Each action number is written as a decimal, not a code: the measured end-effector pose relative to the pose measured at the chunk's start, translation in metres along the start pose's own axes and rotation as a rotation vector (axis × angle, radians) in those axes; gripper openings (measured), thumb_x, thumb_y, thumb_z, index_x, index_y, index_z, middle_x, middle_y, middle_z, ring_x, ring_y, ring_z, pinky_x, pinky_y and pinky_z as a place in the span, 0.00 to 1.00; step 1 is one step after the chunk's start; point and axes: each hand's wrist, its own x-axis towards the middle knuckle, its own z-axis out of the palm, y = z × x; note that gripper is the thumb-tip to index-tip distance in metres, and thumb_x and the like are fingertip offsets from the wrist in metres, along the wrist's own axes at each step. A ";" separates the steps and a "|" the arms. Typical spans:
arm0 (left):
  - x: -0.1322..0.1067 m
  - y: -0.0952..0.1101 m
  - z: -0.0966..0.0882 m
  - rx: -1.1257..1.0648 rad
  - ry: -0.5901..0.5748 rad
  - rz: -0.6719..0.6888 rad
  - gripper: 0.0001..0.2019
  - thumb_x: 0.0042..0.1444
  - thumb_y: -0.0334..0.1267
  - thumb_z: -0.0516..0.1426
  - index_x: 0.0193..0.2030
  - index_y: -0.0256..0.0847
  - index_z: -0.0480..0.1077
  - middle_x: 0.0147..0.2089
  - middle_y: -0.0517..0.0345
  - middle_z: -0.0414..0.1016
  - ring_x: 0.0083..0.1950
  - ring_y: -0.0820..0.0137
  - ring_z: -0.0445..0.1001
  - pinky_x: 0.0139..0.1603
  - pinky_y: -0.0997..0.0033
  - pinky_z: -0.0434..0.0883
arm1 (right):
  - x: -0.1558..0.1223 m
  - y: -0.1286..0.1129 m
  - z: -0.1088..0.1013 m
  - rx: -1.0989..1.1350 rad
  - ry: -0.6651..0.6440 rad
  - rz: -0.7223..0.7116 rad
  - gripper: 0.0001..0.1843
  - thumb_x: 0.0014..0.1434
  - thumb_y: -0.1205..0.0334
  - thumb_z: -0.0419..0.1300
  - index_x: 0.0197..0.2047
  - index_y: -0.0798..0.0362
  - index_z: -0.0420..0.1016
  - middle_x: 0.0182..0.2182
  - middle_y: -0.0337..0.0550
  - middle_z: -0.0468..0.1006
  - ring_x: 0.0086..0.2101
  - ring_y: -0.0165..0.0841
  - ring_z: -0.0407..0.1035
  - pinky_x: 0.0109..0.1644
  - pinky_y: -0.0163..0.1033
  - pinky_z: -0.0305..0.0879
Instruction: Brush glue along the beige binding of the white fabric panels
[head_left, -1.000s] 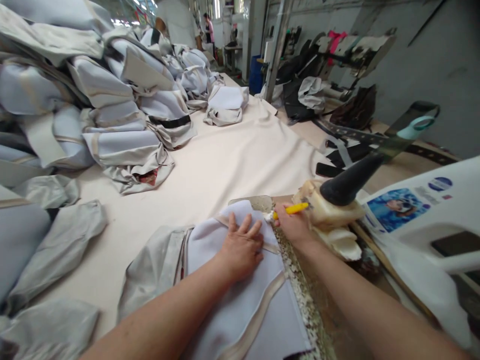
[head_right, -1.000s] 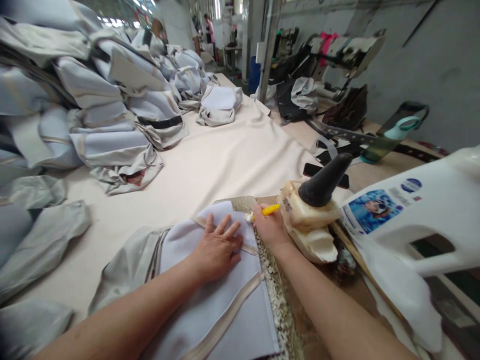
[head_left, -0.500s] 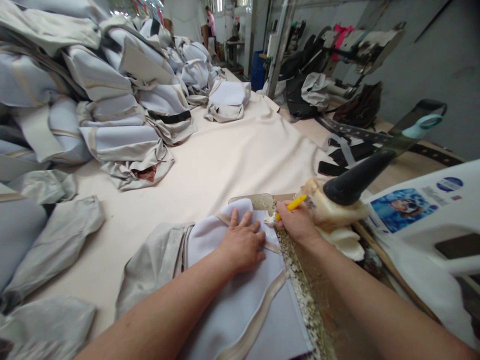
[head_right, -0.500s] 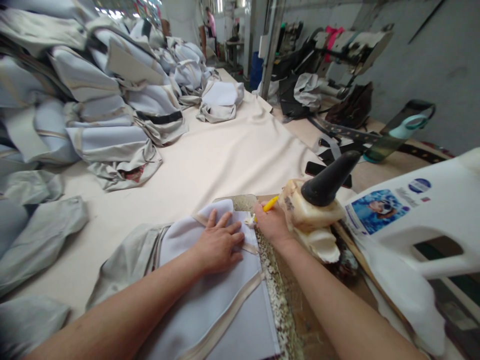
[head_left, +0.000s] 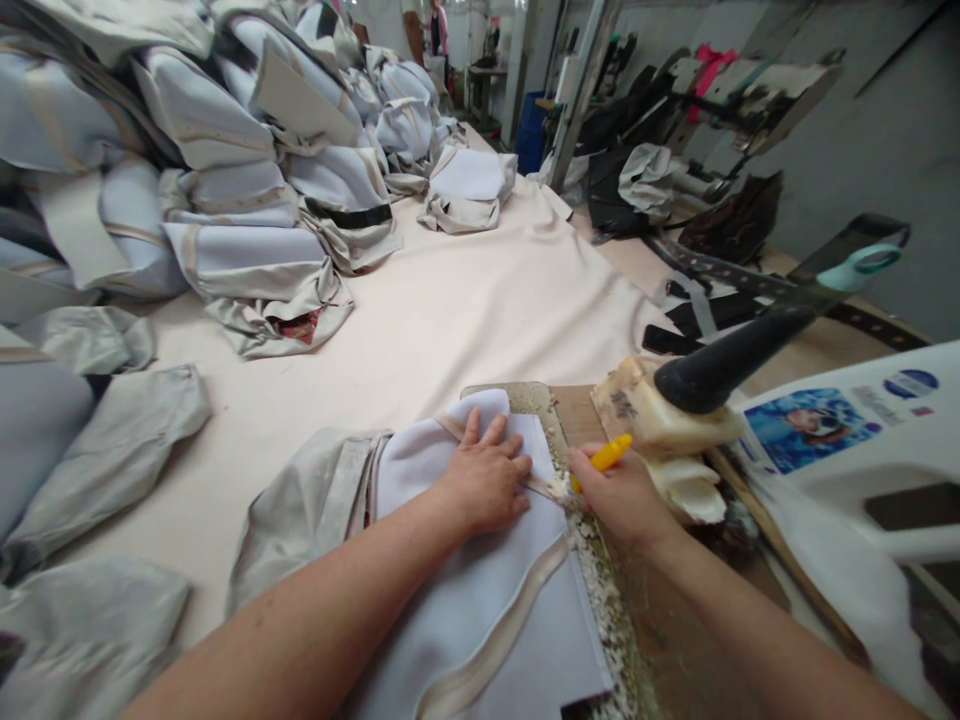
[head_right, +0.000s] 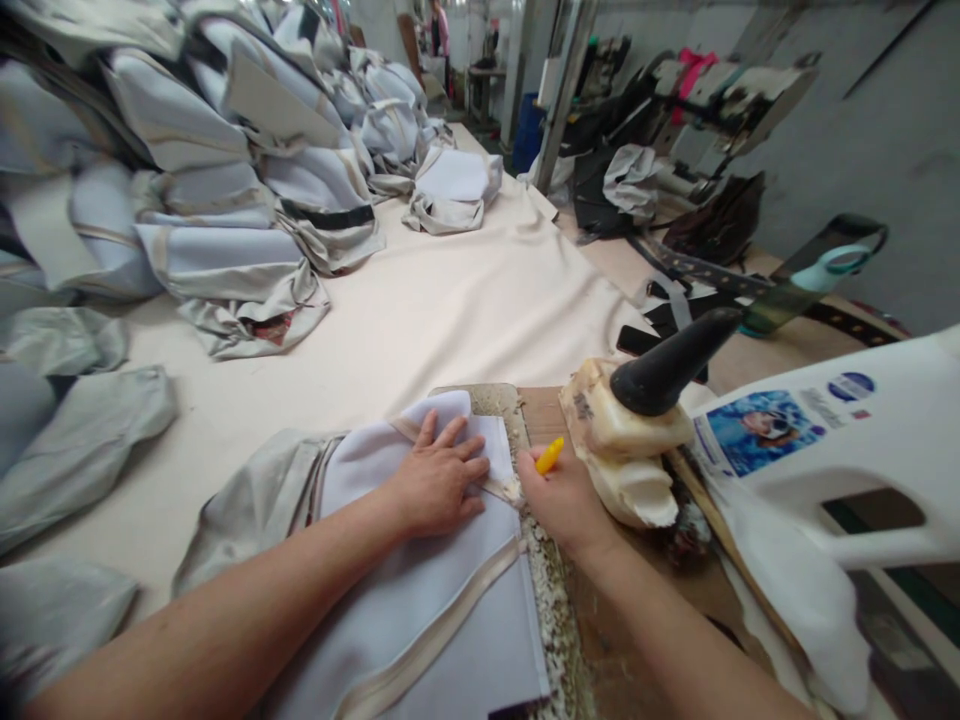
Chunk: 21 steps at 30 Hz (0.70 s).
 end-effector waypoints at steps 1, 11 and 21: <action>0.000 0.000 0.000 -0.001 0.004 0.001 0.21 0.53 0.51 0.54 0.51 0.45 0.67 0.60 0.54 0.63 0.67 0.50 0.45 0.63 0.35 0.30 | 0.001 0.001 0.000 0.006 0.016 -0.014 0.21 0.56 0.52 0.49 0.15 0.51 0.58 0.11 0.35 0.59 0.17 0.29 0.58 0.23 0.34 0.52; 0.000 0.000 0.000 0.009 0.015 0.008 0.20 0.54 0.51 0.54 0.50 0.46 0.68 0.61 0.56 0.63 0.67 0.51 0.45 0.63 0.35 0.30 | 0.028 0.007 0.013 0.085 0.077 -0.049 0.20 0.58 0.51 0.49 0.20 0.52 0.63 0.15 0.35 0.64 0.20 0.30 0.61 0.26 0.34 0.57; 0.000 -0.001 0.004 0.000 0.033 0.005 0.19 0.53 0.51 0.55 0.49 0.46 0.69 0.60 0.56 0.63 0.67 0.51 0.44 0.63 0.37 0.30 | -0.027 0.010 -0.005 0.032 0.045 -0.090 0.21 0.60 0.48 0.48 0.22 0.51 0.65 0.17 0.36 0.64 0.22 0.31 0.61 0.30 0.36 0.58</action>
